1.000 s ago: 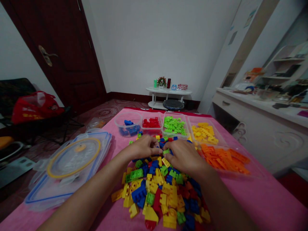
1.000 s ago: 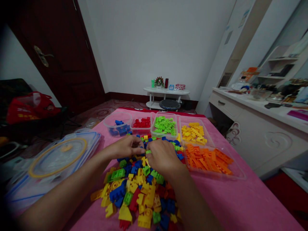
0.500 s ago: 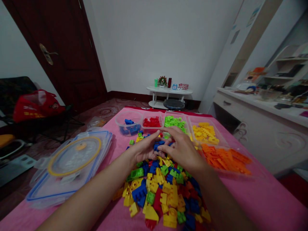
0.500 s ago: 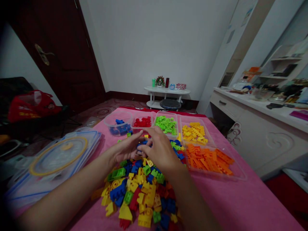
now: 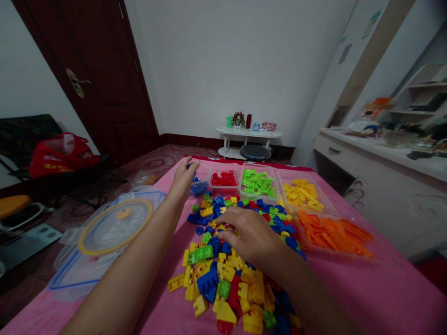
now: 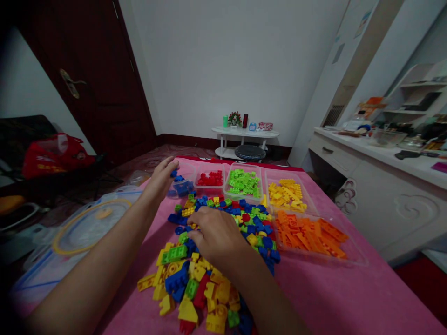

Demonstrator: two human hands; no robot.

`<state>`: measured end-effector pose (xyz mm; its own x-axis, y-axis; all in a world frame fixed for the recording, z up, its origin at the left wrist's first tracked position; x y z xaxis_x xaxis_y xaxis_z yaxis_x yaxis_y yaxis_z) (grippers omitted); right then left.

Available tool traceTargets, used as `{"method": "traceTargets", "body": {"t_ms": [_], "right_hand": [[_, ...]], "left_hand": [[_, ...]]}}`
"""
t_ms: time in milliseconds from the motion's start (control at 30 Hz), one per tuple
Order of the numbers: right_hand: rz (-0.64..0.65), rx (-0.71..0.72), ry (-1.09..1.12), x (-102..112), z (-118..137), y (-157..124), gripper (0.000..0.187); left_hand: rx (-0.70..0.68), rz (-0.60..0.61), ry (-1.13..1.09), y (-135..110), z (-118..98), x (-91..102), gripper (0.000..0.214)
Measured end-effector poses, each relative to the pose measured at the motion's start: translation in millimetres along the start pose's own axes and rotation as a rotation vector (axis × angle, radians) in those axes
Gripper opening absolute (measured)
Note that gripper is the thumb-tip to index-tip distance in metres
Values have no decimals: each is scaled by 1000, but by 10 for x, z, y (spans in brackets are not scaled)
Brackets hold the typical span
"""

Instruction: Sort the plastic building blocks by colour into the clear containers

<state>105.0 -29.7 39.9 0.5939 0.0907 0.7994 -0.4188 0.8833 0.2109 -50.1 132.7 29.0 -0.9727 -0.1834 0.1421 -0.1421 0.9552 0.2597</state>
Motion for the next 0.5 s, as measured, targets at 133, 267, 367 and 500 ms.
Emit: {"method": "traceTargets", "body": {"t_ms": [133,267,367,500], "right_hand": [[42,11,-19,-76,14,17,23],[83,30,-26,-151,-9,25,25],[104,89,4,-256,17,-6,34],[140,175,44,-467,92,-60,49]], "left_hand": [[-270,60,456,-15,16,-1,45],[-404,156,874,-147,-69,-23,35],[-389,205,1163,-198,-62,-2,43],[-299,308,1406,-201,57,41,36]]}}
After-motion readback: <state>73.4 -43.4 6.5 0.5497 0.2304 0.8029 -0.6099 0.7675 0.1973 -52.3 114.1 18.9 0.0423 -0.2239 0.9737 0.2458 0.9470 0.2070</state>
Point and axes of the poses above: each hand's wrist, its own y-axis towards the middle knuckle, its own x-axis out of the back of the hand, z = x × y, the point moved 4 cm from there along y, towards the middle knuckle, and after that the axes turned 9 degrees about y, right-handed, at the moved point
